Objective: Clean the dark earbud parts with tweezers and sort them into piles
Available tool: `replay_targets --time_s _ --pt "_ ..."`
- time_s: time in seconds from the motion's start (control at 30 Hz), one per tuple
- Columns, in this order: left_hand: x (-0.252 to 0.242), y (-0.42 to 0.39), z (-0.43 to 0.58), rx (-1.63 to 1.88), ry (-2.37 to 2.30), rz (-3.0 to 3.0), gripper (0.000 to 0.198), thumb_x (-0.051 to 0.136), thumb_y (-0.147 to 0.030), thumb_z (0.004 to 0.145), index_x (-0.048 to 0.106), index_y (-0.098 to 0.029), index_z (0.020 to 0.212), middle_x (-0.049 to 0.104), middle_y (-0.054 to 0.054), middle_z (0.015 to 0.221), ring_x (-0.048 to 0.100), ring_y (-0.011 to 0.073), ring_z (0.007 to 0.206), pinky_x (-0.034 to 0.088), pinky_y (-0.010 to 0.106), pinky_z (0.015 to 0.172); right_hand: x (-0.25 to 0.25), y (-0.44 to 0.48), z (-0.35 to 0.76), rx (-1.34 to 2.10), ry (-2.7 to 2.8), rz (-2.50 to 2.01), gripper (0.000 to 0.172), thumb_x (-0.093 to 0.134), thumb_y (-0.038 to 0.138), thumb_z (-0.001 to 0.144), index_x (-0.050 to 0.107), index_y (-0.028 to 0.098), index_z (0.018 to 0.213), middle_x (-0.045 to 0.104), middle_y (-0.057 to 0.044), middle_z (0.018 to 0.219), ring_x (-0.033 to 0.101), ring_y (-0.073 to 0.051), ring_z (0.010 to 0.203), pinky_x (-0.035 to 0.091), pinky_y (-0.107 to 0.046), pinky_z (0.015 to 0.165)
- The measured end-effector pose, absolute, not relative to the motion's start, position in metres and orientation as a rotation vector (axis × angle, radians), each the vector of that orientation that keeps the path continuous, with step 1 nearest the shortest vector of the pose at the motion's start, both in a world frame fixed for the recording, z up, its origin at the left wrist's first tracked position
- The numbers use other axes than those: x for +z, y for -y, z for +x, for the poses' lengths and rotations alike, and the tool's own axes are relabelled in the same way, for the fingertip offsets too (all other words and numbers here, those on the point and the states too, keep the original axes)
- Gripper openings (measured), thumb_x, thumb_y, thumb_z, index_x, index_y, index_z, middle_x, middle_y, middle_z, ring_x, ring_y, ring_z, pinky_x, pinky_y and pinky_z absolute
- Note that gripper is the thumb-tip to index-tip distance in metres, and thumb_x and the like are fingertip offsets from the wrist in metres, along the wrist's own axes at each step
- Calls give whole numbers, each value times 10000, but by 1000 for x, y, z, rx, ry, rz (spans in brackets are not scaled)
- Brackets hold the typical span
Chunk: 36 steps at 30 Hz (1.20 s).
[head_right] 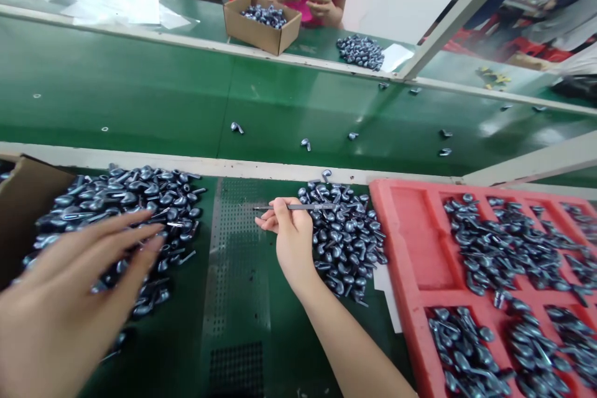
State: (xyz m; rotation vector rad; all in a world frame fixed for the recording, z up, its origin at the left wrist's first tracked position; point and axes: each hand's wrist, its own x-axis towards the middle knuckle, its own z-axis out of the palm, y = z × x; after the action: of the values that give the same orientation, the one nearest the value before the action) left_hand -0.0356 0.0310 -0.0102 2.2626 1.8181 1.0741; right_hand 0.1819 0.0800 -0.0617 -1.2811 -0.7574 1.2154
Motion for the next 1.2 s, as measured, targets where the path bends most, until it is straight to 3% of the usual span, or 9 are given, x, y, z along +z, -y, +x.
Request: replay_targets --time_s 0.07,0.13,0.27,0.63,0.77,0.93,1.03,1.1,1.2 --pt "-9 -25 0 875 -1672 2384 187 622 -148 818 680 -165 995 678 88 1110 605 242 1021 480 416 944 -61 -80 181 1207 760 -1284 173 567 324 871 581 172 788 580 57 517 596 -102 545 613 -342 680" --pt "-16 -20 22 678 -1564 2462 241 575 -179 855 659 -146 1078 642 124 1218 558 266 1158 499 424 965 -61 -81 181 1201 770 -1291 167 567 315 873 580 171 788 591 56 530 590 -94 529 611 -333 680" --pt "-36 -17 33 366 -1530 2594 435 675 -186 774 613 -91 1193 558 196 1337 497 345 1247 528 468 940 -61 -81 181 1206 791 -1297 158 565 296 877 581 168 785 610 50 558 581 -85 506 609 -330 678" --pt "-40 -17 31 187 -1543 2533 459 609 -200 833 551 -101 1277 482 176 1410 425 318 1309 471 441 1006 -63 -79 180 1186 786 -1286 141 587 323 867 589 182 864 588 68 533 591 -100 543 599 -334 679" --pt "-37 -19 34 93 -1527 2556 469 618 -201 821 554 -93 1272 500 190 1390 461 333 1280 494 443 974 -63 -79 180 1187 756 -1265 185 582 331 870 577 203 1003 584 78 502 612 -121 588 582 -336 696" --pt "-27 -24 38 -50 -1493 2628 492 661 -125 753 568 -73 1233 541 236 1336 511 373 1226 518 442 920 -63 -77 180 1177 735 -1205 181 573 329 877 578 192 995 673 41 616 607 -104 548 552 -330 728" --pt "-3 -53 33 -51 -1417 2630 246 566 -30 762 672 -127 961 719 165 1032 686 309 918 579 387 722 -64 -75 180 1184 728 -1175 155 586 329 873 587 191 943 661 48 592 602 -104 535 551 -329 721" --pt "15 -88 27 -3 -1443 2654 246 482 19 776 657 -150 805 708 96 836 677 242 733 564 358 651 -65 -75 179 1198 727 -1147 143 600 330 865 600 190 899 637 57 551 596 -107 533 556 -335 726" --pt "28 -155 17 126 -1606 2690 248 419 -23 858 630 -101 961 656 141 982 631 275 919 535 407 737 -64 -73 178 1235 725 -1096 161 629 341 841 618 181 843 618 57 524 559 -104 486 572 -363 715"
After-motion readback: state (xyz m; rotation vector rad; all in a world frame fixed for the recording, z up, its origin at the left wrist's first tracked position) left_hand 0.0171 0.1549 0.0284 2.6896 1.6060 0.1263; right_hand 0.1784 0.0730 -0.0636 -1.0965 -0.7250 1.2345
